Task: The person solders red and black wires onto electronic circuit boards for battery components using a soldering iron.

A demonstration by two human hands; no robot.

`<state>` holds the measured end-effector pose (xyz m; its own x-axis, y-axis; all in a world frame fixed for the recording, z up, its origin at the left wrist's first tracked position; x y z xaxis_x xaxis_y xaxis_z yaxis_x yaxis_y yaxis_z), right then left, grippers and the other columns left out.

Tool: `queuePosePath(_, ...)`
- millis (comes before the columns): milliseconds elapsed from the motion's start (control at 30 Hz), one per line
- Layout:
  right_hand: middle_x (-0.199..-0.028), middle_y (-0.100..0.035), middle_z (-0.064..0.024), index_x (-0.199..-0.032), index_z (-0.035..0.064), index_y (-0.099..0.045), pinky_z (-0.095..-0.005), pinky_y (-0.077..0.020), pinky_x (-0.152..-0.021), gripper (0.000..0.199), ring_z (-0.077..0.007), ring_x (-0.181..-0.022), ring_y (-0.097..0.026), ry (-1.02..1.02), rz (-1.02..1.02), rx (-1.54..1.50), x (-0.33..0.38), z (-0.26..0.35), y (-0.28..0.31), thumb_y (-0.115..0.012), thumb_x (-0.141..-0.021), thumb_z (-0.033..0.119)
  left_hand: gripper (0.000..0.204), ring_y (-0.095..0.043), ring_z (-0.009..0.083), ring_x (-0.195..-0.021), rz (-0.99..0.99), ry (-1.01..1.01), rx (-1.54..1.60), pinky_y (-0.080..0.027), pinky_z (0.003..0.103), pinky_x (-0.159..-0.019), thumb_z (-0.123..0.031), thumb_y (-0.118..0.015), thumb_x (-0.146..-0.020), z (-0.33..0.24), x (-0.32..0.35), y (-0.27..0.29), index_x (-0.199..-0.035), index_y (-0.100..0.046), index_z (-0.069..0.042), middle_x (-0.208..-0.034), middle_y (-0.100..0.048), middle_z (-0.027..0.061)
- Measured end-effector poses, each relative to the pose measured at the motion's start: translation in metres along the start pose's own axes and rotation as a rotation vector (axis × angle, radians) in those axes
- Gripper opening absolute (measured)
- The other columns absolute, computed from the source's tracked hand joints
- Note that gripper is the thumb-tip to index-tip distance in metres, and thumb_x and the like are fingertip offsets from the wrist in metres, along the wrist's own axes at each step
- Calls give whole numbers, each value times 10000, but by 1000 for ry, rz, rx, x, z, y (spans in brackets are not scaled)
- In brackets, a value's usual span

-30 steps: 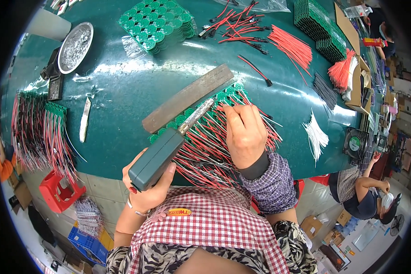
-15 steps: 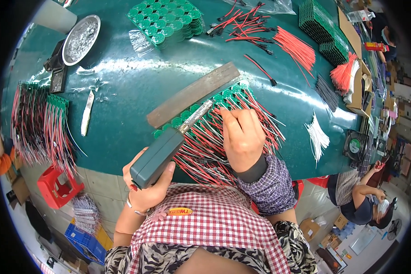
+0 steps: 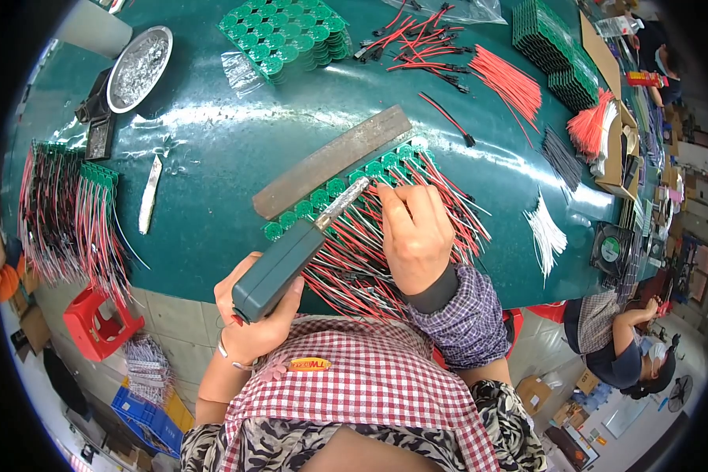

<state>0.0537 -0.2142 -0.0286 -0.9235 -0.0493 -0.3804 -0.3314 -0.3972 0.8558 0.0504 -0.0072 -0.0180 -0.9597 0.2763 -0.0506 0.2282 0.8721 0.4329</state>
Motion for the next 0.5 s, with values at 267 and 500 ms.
queuePosePath(267, -833, -582, -97, -986, -13, -679, -356, -486, -614, 263, -252, -733, -573, 12, -12, 11, -1, 2, 3, -729, -735, -76, 139, -602, 183, -603, -43, 69, 37, -461, 276, -536, 24, -741, -732, 3, 7, 6, -864, -699, 32, -760, -630, 101)
queuePosePath(500, -829, -581, -100, -981, -15, -679, -357, -487, -617, 260, -253, -736, -573, 1, -7, 11, 1, -2, -2, -733, -734, -76, 150, -615, 166, -622, -33, 55, 63, -476, 275, -552, 30, -741, -735, 4, 2, 0, -880, -702, 32, -795, -652, 108)
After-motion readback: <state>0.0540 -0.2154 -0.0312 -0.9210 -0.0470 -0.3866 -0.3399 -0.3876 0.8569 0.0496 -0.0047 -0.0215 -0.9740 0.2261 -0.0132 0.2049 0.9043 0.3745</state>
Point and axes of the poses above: each hand's wrist, its own x-axis away from the middle knuckle, its own y-axis out of the back of the hand, z = x × y, the point moved 6 cm from there along -x, towards the middle knuckle
